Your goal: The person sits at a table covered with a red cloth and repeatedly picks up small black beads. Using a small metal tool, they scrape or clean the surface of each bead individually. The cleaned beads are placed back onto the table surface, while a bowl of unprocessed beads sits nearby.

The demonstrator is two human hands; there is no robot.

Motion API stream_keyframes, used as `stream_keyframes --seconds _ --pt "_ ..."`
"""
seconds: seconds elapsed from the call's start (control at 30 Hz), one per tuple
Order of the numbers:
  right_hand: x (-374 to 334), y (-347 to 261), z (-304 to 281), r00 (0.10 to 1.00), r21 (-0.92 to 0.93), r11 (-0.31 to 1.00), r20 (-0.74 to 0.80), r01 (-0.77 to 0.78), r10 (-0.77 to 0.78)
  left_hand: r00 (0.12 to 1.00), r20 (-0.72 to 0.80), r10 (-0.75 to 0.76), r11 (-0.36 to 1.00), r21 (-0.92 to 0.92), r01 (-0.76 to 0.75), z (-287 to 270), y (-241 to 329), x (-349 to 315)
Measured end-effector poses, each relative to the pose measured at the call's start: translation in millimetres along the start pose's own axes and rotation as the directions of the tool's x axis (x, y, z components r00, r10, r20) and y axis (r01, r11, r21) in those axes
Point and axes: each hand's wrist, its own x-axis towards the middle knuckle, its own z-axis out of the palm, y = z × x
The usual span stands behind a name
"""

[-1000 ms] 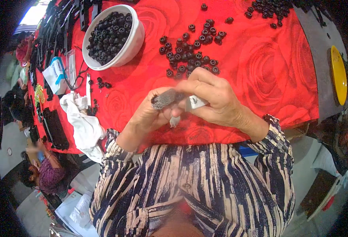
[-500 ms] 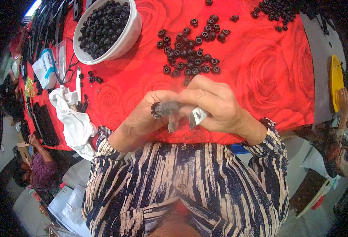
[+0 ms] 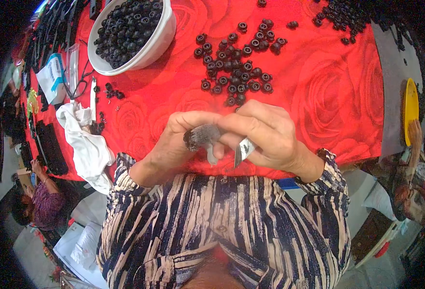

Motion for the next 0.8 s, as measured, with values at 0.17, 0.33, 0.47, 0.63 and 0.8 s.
stream_keyframes --seconds 0.17,0.33,0.47,0.63,0.8 --pt "0 2 2 0.995 -0.056 0.995 -0.034 0.087 -0.089 0.994 0.004 0.113 0.993 -0.04 -0.113 -4 -11 0" --pt "1 2 3 0.997 -0.077 0.994 -0.029 0.072 -0.075 0.988 -0.048 0.144 0.989 0.024 -0.143 -1 -10 1" --pt "2 4 -2 0.985 0.061 0.987 0.099 -0.151 0.144 0.967 -0.084 0.239 0.966 0.124 -0.227 -2 -8 2" --pt "7 5 -11 0.917 0.211 0.901 0.216 -0.378 0.334 0.953 -0.06 0.297 0.939 0.201 -0.28 -6 -8 4" --pt "5 5 -10 0.875 0.179 0.868 0.247 -0.463 0.416 0.954 -0.054 0.295 0.936 0.216 -0.277 -5 -9 4"
